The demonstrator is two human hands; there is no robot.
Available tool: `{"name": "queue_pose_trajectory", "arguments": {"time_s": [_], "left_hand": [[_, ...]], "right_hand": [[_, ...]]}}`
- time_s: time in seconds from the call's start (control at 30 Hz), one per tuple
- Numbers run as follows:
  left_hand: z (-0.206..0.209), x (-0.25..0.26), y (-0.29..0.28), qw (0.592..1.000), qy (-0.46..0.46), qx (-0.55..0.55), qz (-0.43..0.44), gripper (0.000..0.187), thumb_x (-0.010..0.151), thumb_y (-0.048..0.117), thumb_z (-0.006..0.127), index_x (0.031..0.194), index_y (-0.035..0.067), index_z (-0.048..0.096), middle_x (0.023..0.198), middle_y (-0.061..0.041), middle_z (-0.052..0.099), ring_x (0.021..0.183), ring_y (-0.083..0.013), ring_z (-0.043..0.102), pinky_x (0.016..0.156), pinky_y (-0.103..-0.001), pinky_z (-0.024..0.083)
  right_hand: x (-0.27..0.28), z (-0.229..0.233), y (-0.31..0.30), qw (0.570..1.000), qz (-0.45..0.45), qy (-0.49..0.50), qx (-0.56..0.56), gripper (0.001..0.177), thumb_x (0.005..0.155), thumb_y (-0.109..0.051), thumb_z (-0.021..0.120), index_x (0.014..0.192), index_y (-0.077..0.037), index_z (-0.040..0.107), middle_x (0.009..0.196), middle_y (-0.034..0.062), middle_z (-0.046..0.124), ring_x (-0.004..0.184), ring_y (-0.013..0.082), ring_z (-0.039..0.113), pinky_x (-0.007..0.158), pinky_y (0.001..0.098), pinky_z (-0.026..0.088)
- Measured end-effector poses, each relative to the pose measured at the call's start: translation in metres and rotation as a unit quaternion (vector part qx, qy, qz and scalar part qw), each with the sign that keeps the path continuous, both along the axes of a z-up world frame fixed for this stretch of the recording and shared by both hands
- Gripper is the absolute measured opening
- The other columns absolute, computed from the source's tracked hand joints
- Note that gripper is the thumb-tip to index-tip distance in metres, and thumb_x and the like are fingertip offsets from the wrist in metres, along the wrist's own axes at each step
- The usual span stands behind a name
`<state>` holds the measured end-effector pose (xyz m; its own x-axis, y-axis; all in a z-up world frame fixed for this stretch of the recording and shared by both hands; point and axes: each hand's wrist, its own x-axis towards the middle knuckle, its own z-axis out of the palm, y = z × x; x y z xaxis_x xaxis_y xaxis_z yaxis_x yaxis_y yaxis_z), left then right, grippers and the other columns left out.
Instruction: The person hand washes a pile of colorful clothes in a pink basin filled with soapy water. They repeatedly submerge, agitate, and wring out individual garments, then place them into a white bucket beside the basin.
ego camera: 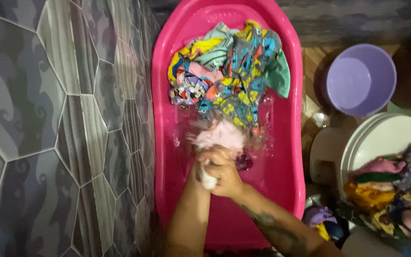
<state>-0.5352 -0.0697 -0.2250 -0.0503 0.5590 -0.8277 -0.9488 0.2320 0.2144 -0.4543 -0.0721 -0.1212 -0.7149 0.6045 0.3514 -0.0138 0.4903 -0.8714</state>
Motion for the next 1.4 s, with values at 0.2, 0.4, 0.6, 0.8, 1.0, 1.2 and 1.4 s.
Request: {"name": "queue_pose_trajectory", "arguments": {"time_s": [0.2,0.4,0.6,0.8,1.0,1.2,1.4], "left_hand": [[0.011,0.013,0.007,0.999,0.035,0.014,-0.003,0.056,0.097,0.04,0.057,0.148,0.016,0.047,0.154,-0.015,0.043,0.134,-0.0363,0.043,0.109,-0.051,0.037],[0.006,-0.013,-0.003,0.629,0.649,-0.115,-0.413,0.062,0.099,0.04,0.054,0.152,0.011,0.04,0.151,-0.019,0.045,0.132,-0.0379,0.044,0.109,-0.055,0.035],[0.0,-0.039,-0.053,0.492,0.496,-0.124,-0.705,0.063,0.11,0.054,0.039,0.163,0.031,0.016,0.171,-0.009,0.013,0.158,-0.0375,0.003,0.126,-0.065,-0.006],[0.028,-0.027,-0.063,0.609,0.586,-0.066,-0.53,0.114,0.07,0.045,0.078,0.166,0.025,0.018,0.169,-0.008,0.011,0.15,-0.0353,0.023,0.121,-0.052,0.028],[0.083,-0.002,-0.009,0.742,0.594,0.175,-0.256,0.071,0.079,0.033,0.079,0.142,0.015,0.051,0.14,-0.014,0.049,0.122,-0.0341,0.056,0.099,-0.046,0.053],[0.194,-0.022,0.032,0.7,0.689,0.133,-0.136,0.044,0.073,0.024,0.085,0.109,0.008,0.066,0.103,-0.013,0.073,0.097,-0.0302,0.073,0.081,-0.043,0.061],[0.321,0.015,0.034,0.548,0.773,0.312,-0.064,0.047,0.072,0.015,0.083,0.116,0.014,0.067,0.113,-0.011,0.072,0.104,-0.03,0.068,0.092,-0.045,0.054]], "right_hand": [[0.014,-0.042,0.087,0.982,-0.097,-0.153,0.052,0.053,0.061,-0.038,0.082,0.099,-0.004,0.07,0.1,0.0157,0.068,0.091,0.0349,0.065,0.082,0.0498,0.051],[0.072,-0.116,0.1,0.883,-0.221,-0.409,-0.07,0.049,0.085,-0.029,0.073,0.127,-0.005,0.063,0.117,0.0223,0.065,0.108,0.0349,0.063,0.097,0.0471,0.051],[0.108,-0.135,0.03,0.74,0.027,-0.666,-0.091,0.058,0.094,-0.023,0.069,0.146,-0.011,0.048,0.147,0.0228,0.048,0.134,0.0367,0.048,0.114,0.0484,0.041],[0.064,-0.044,0.082,0.791,-0.049,-0.526,-0.311,0.05,0.104,-0.02,0.056,0.149,-0.002,0.045,0.139,0.0271,0.056,0.109,0.0318,0.071,0.088,0.0405,0.062],[0.057,0.151,0.072,0.925,-0.029,-0.279,-0.255,0.033,0.082,-0.016,0.075,0.112,-0.006,0.068,0.099,0.0132,0.075,0.085,0.0226,0.07,0.075,0.0348,0.058],[0.124,0.245,0.108,0.918,-0.149,0.086,-0.358,0.029,0.108,-0.03,0.063,0.119,-0.003,0.062,0.111,0.01,0.069,0.099,0.0209,0.066,0.089,0.037,0.055],[0.089,0.196,0.104,0.714,-0.089,0.081,-0.69,0.079,0.088,-0.072,0.035,0.141,-0.018,0.058,0.127,0.0079,0.07,0.121,0.0285,0.059,0.084,0.0592,0.048]]}}
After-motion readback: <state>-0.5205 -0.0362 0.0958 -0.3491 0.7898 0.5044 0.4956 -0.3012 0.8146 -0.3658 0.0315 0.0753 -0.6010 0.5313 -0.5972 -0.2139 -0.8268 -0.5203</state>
